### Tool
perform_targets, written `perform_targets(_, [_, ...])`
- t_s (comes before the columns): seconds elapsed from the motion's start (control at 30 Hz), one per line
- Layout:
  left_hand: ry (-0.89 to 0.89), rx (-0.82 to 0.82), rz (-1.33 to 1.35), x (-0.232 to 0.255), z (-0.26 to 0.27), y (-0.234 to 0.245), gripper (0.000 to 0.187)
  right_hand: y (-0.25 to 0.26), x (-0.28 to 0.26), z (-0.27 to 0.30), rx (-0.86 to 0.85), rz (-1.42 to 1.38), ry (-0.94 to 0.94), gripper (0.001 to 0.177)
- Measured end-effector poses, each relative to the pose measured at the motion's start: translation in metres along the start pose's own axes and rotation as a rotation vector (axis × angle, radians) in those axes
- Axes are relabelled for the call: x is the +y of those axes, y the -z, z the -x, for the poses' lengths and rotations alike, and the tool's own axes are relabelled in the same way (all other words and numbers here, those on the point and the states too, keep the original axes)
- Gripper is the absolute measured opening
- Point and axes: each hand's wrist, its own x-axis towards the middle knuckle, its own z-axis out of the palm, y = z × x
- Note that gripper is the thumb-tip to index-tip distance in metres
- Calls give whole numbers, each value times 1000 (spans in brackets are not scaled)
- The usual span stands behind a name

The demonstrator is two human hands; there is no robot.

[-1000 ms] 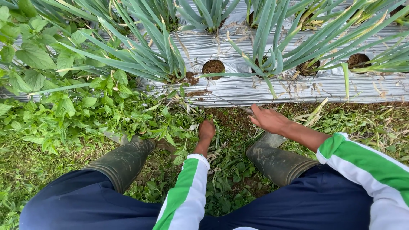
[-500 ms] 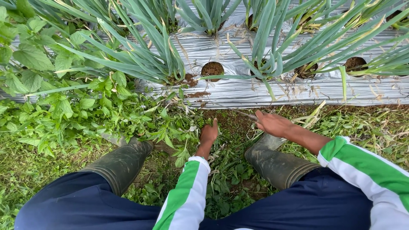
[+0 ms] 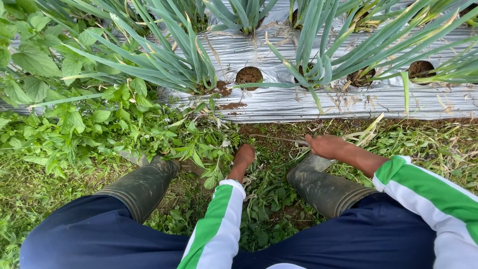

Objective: The person sits on the ground in a garden and pulls weeds by hand from around the base of leek plants. They then use a small hand hoe to loosen the soil and remove additional weeds from the area between the plants and the plastic mulch.

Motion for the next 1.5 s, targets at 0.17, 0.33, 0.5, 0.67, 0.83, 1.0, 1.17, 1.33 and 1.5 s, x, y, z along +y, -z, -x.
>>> perform_targets(0.17, [28,49,44,39,52,15,58,36,-23,16,36,-95,22,44])
perform_targets(0.33, [59,83,-29,50,80,16,56,51,-43,9,150,-246,13,38])
perform_targets(0.5, [34,56,-102,49,82,17,54,0,9,-13,-95,84,-93,53])
perform_targets(0.67, [-19,-4,-122,31,70,-17,53,-16,37,-8,-154,86,-105,56])
perform_targets(0.83, [-77,51,-579,50,70,-29,41,62,-6,10,-98,72,-115,46])
perform_targets(1.0, [-172,53,-1342,141,164,17,37,129,-34,41,-58,-84,-225,49])
perform_targets(1.17, [-103,190,-1430,157,173,77,60,158,-53,82,61,-116,-289,62])
perform_targets(1.33, [145,355,-1376,100,115,113,59,203,-118,123,65,-232,-386,54])
perform_targets(1.5, [-70,320,-1423,63,161,130,45,188,-150,118,70,-259,-358,48])
